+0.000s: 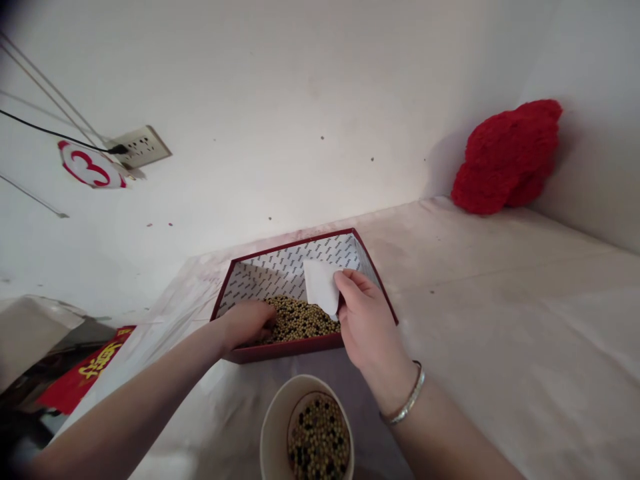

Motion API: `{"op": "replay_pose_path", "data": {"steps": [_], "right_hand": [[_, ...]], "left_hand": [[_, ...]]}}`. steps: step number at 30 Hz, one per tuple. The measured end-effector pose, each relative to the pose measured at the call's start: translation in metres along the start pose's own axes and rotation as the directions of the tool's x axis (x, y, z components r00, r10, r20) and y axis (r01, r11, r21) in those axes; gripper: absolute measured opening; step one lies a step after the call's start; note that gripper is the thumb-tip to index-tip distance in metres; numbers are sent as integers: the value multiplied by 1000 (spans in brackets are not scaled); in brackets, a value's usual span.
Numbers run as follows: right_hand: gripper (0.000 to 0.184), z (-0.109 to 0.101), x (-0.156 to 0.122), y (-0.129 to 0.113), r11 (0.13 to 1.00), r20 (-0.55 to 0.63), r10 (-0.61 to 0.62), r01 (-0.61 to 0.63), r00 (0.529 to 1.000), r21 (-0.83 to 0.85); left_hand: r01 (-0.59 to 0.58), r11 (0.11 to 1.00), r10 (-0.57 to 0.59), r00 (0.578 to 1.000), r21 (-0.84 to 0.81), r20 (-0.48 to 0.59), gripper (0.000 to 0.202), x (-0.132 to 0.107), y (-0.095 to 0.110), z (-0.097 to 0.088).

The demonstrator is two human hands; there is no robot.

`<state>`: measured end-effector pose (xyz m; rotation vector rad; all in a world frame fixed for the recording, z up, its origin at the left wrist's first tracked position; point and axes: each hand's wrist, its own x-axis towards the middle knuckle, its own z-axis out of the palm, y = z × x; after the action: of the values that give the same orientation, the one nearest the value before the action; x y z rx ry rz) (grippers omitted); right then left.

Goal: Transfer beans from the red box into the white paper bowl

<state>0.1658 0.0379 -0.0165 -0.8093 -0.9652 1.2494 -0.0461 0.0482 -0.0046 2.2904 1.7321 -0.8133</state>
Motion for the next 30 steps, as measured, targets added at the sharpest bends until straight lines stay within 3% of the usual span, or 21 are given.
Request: {"op": "replay_pose_path", "data": {"steps": [3,7,10,13,15,16,17,19,20,21,22,24,27,30], "right_hand": [[15,1,-1,-1,1000,-17,6,-6,1000,-10],[11,4,-3,-3,985,-19,93,-90,995,145],[10,4,-3,-2,964,15,138,-138,990,228],[12,4,-2,-1,965,40,146,-151,988,213],[14,3,-2,-1,966,72,165,-176,984,192],[15,3,-3,-1,965,88,179,-192,980,181],[16,3,-4,-1,964,101,191,-206,976,168],[17,3,-6,-1,968,123,207,-221,971,116],[18,3,-8,-2,972,131,213,-224,968,73],[18,2,-9,-2,973,146,223,-229,964,25],[17,2,-10,-3,972,173,235,-234,957,-21],[15,2,-12,-6,965,260,260,-245,930,-89],[16,1,-13,-10,961,372,275,-241,887,-137],[15,1,-12,-14,961,380,264,-210,887,-178]], "left_hand": [[18,999,-19,998,28,53,25,0,4,0],[37,999,-38,999,25,20,25,2,4,2],[49,999,-51,993,-16,-109,18,-2,1,-1],[70,995,-89,940,-71,-329,12,-16,4,-10],[66,988,-130,851,-142,-509,17,-30,13,-14],[51,980,-159,784,-193,-600,19,-37,21,-15],[-59,954,-192,634,-295,-749,16,-43,29,-16],[-288,899,-218,360,-330,-907,8,-53,49,-14],[-351,889,-211,256,-294,-943,3,-55,58,-14],[-384,886,-198,194,-260,-961,4,-55,67,-13],[-398,888,-183,156,-231,-971,8,-54,74,-12],[-396,897,-157,124,-194,-980,12,-50,82,-12],[-370,913,-143,100,-170,-985,13,-44,83,-13],[-344,922,-154,97,-178,-983,11,-43,80,-12]]}}
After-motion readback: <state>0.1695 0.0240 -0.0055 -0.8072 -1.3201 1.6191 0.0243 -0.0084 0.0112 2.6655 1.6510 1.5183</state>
